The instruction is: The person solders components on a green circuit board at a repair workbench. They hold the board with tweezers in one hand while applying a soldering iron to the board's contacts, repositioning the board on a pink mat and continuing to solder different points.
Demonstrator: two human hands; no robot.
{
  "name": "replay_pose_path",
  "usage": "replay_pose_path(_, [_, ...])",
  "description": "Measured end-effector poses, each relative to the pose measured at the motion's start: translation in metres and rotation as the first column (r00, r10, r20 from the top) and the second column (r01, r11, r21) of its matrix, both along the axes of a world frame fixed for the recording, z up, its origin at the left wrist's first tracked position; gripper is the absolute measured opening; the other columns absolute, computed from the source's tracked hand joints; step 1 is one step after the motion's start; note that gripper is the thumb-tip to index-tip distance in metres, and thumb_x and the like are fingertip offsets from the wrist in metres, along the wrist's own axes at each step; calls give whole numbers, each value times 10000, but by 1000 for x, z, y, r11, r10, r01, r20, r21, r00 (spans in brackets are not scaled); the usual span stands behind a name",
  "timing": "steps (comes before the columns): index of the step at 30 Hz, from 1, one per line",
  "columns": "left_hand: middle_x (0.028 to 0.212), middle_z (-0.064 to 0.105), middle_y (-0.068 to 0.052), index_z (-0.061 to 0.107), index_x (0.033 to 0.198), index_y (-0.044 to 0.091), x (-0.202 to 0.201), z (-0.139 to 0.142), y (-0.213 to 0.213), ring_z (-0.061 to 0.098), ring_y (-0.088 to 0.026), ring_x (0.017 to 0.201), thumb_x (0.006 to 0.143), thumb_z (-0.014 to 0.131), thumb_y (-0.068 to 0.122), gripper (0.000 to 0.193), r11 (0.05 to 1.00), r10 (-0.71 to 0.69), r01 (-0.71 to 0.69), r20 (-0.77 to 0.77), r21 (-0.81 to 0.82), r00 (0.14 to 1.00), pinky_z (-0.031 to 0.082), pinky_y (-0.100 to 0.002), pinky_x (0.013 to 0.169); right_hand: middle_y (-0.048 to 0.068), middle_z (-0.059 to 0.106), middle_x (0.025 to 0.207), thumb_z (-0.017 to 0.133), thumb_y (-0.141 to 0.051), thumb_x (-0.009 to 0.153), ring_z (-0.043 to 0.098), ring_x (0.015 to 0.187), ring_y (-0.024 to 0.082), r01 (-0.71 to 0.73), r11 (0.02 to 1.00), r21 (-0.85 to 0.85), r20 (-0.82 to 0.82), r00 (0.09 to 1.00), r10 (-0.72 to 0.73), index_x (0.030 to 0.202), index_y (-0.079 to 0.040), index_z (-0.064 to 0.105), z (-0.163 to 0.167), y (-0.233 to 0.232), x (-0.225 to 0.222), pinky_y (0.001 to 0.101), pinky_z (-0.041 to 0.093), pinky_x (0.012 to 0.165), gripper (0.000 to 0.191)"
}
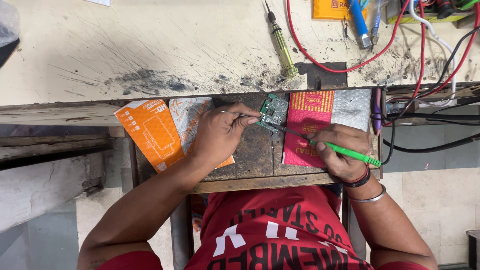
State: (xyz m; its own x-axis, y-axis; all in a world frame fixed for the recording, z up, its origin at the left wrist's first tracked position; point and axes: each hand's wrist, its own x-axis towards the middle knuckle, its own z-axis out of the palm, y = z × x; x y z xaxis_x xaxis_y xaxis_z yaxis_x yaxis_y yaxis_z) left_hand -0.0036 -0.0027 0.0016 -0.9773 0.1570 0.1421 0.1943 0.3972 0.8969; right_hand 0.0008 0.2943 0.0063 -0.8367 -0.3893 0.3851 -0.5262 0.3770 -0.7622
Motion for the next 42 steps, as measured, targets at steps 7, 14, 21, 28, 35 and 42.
replay_pose_path(7, [991, 793, -15, 780, 988, 101, -1, -1, 1, 786, -175, 845, 980, 692, 203, 135, 1000, -1, 1, 8, -1, 1000, 590, -296, 706, 133, 748, 886, 628, -49, 891, 713, 709, 185, -32, 999, 6, 12, 999, 32, 919, 14, 721, 0, 1, -1, 296, 568, 672, 116])
replay_pose_path(14, [987, 791, -15, 782, 1006, 106, -1, 0, 1, 787, -176, 853, 977, 687, 209, 142, 1000, 2, -1, 41, -16, 999, 590, -298, 708, 137, 749, 889, 628, -32, 886, 713, 714, 193, -12, 1000, 12, 25, 1000, 11, 924, 17, 725, 1, 2, 0, 300, 560, 667, 115])
replay_pose_path(21, [996, 791, -18, 784, 997, 105, -1, 1, 1, 784, -186, 855, 976, 687, 213, 147, 1000, -4, 5, 51, -13, 999, 588, -302, 714, 141, 748, 892, 618, -21, 866, 714, 706, 188, 6, 1000, 0, 29, 1000, -6, 927, 16, 726, 0, 1, 0, 295, 558, 661, 130])
replay_pose_path(28, [1004, 786, -23, 780, 1003, 95, -1, 2, 0, 780, -198, 872, 983, 681, 207, 151, 1000, -9, 9, 10, 3, 1000, 586, -303, 731, 133, 747, 886, 623, -32, 881, 707, 698, 183, -12, 1000, 1, 40, 999, 12, 922, 13, 725, 2, 1, -1, 294, 555, 663, 119])
replay_pose_path(35, [983, 790, -20, 785, 996, 97, -1, 2, 1, 782, -183, 838, 965, 695, 211, 149, 1000, 11, -11, 60, -8, 998, 581, -301, 705, 131, 743, 878, 630, -55, 901, 706, 701, 188, 2, 1000, 13, 18, 1000, -3, 925, 13, 725, 2, 2, -1, 299, 552, 665, 120])
replay_pose_path(42, [984, 793, -19, 780, 997, 93, -1, 0, 2, 784, -169, 842, 978, 690, 216, 154, 1000, 9, -9, 44, 7, 999, 584, -290, 708, 131, 745, 878, 630, -58, 913, 705, 703, 188, 16, 1000, -2, 8, 1000, -16, 910, 15, 718, 0, 1, -2, 295, 548, 663, 115])
